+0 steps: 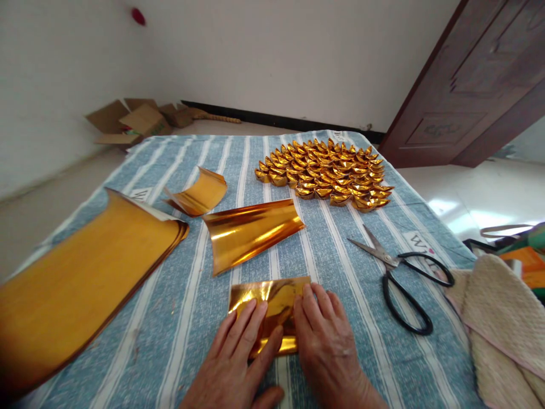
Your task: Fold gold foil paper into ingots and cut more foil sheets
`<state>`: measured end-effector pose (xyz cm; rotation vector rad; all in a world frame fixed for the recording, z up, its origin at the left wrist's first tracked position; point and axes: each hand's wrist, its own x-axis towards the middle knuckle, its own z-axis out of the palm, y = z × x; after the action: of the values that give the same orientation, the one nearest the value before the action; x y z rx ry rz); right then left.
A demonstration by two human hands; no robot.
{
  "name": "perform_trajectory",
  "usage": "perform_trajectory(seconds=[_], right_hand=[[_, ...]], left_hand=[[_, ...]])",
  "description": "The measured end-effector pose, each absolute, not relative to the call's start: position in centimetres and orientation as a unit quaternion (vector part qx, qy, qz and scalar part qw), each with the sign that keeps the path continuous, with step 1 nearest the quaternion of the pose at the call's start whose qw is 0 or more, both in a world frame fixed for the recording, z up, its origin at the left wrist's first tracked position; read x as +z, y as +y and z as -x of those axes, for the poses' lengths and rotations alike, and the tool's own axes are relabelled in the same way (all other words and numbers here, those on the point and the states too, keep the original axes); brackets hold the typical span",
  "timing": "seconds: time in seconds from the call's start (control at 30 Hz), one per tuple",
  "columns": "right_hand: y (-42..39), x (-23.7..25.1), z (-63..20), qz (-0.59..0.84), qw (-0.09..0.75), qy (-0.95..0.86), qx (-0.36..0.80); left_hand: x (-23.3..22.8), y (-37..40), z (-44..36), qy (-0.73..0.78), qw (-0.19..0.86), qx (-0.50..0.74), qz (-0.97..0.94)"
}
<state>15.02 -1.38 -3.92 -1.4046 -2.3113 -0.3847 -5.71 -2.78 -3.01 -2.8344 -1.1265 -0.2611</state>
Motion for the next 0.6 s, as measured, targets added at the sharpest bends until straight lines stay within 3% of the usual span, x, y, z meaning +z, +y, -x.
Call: perform_trajectory(seconds=[0.6], right_hand=[[-1.52,-3.63,-14.67,0.529,0.182,-0.819,-0.130]], left_hand=[[-3.06,-3.04,5.59,-0.388,-0.006,-0.067,0.919]])
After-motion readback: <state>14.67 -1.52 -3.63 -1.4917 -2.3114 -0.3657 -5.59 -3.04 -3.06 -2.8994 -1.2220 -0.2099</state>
